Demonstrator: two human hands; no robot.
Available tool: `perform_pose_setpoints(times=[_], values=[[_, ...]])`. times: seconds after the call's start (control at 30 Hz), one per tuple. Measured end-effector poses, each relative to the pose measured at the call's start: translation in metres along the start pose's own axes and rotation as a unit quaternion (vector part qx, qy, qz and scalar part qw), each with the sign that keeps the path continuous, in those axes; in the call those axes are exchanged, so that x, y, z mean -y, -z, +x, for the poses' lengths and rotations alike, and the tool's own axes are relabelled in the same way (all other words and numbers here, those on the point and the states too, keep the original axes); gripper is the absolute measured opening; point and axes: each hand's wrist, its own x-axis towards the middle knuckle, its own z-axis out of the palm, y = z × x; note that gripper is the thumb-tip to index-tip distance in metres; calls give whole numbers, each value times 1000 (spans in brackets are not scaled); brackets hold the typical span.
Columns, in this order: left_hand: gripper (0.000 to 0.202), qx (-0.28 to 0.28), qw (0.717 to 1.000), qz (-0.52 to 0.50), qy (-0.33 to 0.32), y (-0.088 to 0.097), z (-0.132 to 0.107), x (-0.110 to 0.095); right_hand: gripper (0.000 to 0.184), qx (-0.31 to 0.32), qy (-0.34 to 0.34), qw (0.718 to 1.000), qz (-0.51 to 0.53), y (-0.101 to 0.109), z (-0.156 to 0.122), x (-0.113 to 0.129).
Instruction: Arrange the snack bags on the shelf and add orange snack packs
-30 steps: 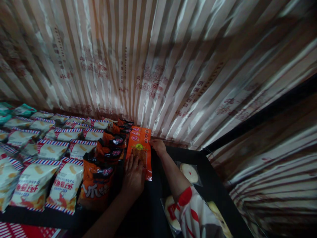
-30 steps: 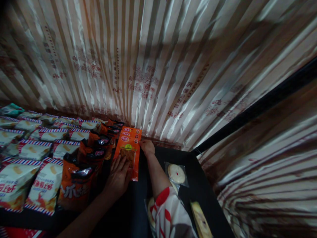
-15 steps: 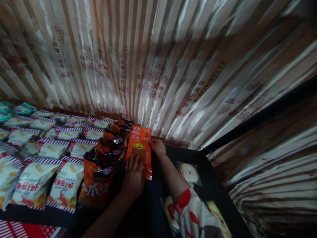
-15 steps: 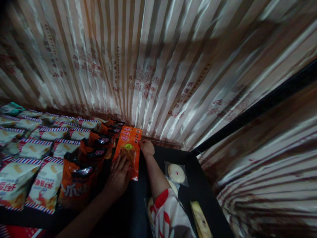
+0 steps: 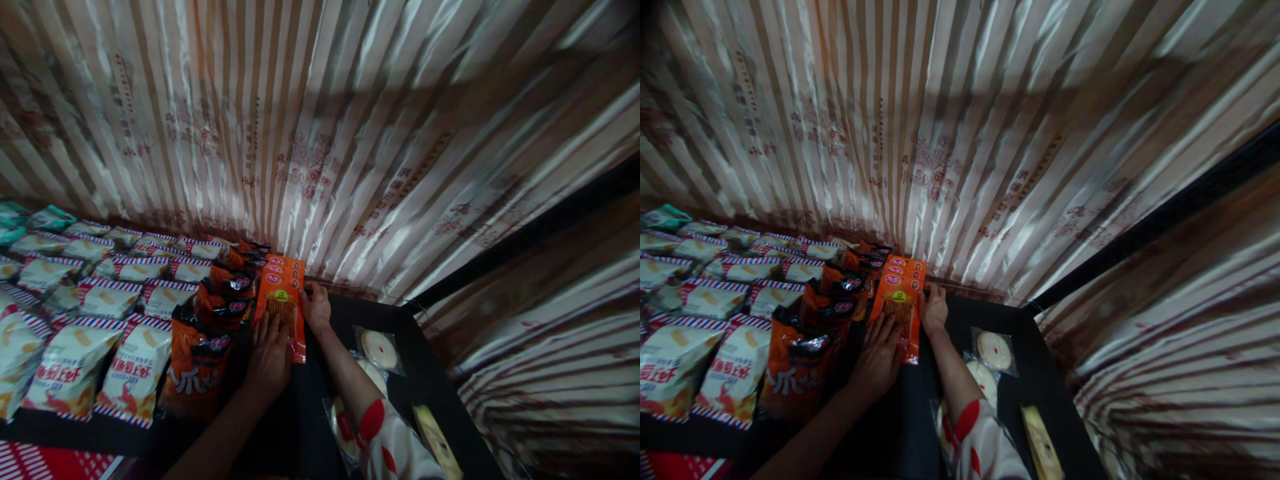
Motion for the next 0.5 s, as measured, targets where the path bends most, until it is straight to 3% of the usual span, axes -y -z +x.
perform_pose_setpoints(times=[0.13, 0.23, 0.37, 0.5], values=[[44, 11, 1000, -1, 7, 2, 0, 0, 33, -31, 136, 989, -48, 0, -5, 3], [46, 19, 1000, -4, 7, 4, -1, -1, 36, -8, 207, 977, -56, -2, -8, 11], [48, 25, 1000, -10, 10, 6, -1, -2, 38, 30, 242, 968, -62, -11, -16, 21], [50, 30, 999, -12, 8, 5, -2, -1, 45, 72, 228, 967, -93, -14, -23, 25]])
